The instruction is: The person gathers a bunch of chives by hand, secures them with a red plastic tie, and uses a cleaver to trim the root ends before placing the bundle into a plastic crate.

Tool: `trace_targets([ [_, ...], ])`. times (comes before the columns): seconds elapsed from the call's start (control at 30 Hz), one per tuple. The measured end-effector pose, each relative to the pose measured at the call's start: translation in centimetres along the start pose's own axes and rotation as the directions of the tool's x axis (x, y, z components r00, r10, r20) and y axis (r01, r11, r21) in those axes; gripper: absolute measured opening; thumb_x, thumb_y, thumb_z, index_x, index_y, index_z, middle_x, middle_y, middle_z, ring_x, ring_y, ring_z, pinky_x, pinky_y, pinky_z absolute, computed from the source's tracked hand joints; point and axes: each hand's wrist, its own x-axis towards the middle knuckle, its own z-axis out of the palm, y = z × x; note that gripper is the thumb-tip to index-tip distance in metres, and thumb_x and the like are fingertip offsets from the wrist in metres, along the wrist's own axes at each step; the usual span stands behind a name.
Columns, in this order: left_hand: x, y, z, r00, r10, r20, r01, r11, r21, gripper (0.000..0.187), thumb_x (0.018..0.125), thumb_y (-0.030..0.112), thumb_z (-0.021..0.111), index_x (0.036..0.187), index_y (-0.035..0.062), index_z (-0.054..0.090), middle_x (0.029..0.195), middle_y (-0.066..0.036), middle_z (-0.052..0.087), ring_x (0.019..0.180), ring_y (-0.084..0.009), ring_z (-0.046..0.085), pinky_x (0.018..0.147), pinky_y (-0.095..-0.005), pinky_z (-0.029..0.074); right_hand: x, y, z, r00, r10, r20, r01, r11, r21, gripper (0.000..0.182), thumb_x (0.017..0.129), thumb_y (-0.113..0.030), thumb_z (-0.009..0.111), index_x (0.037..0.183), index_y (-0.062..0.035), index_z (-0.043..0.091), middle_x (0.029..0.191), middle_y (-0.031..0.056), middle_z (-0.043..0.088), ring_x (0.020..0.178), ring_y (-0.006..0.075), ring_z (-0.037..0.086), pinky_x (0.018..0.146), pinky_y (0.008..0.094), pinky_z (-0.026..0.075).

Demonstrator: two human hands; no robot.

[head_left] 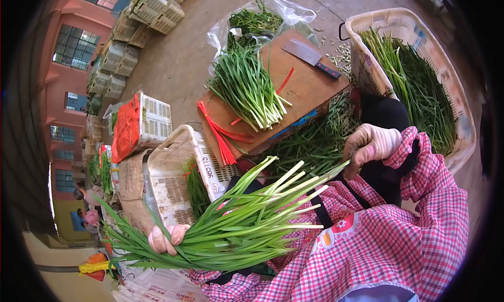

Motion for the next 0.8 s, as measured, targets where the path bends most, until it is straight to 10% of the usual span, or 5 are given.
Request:
trace_targets([
  [0.23,-5.3,-4.0,-4.0,0.868,-0.35,0.352,0.35,0.934,0.065,0.019,0.096,0.012,0.029,0.1,0.0002,0.044,0.082,-0.012,0.051,0.075,-0.0221,0.055,0.075,-0.0346,0.047,-4.4,-1.4,-2.0,0.925,0.049,-0.376,-0.195,0.912,-0.36,0.031,0.084,-0.028,0.067,0.083,0.0026,0.063,0.074,0.0117,0.068,0.069,0.0182,0.067,0.063,0.0297,0.054],
  [0.4,-8.0,-3.5,-3.6,0.816,-0.488,0.311,0.495,0.867,0.061,0.026,0.098,0.02,0.027,0.103,-0.0021,0.04,0.091,-0.013,0.051,0.088,-0.0265,0.056,0.084,-0.0462,0.047,-0.2,-3.0,2.9,0.974,0.002,-0.228,-0.228,-0.059,-0.972,0.031,0.076,-0.032,0.068,0.099,-0.0112,0.066,0.06,0.0106,0.062,0.056,0.0289,0.062,0.052,0.0372,0.05],
  [0.57,-2.9,-2.8,-3.8,0.932,-0.211,0.295,0.193,0.977,0.087,0.026,0.098,0.021,0.03,0.103,-0.0038,0.038,0.088,-0.012,0.05,0.09,-0.0256,0.057,0.087,-0.0459,0.047,4.8,-2.5,8.8,0.897,-0.435,0.078,0.218,0.283,-0.934,0.033,0.077,-0.033,0.068,0.105,-0.0147,0.064,0.058,0.0105,0.059,0.053,0.0302,0.06,0.049,0.0387,0.048],
  [0.67,-4.3,-3.5,-5.3,0.705,0.023,0.709,-0.696,-0.171,0.698,0.01,0.096,0.013,0.036,0.096,0.0035,0.041,0.081,-0.005,0.045,0.081,-0.0169,0.052,0.087,-0.033,0.044,7.8,-2.9,12.2,0.878,-0.475,0.062,0.18,0.209,-0.961,0.034,0.08,-0.036,0.065,0.106,-0.0153,0.062,0.058,0.0104,0.059,0.052,0.031,0.059,0.048,0.0394,0.047],
  [0.8,-4.4,-2.6,-6.3,0.494,-0.399,0.772,-0.391,-0.896,-0.212,0.003,0.095,0.009,0.04,0.093,0.0085,0.041,0.077,0.001,0.043,0.073,-0.0112,0.048,0.084,-0.0253,0.042,10.6,-1.7,15.0,0.931,-0.358,0.071,0.187,0.301,-0.935,0.027,0.081,-0.033,0.064,0.1,-0.0134,0.062,0.068,0.0134,0.061,0.064,0.0342,0.061,0.058,0.0426,0.049],
])
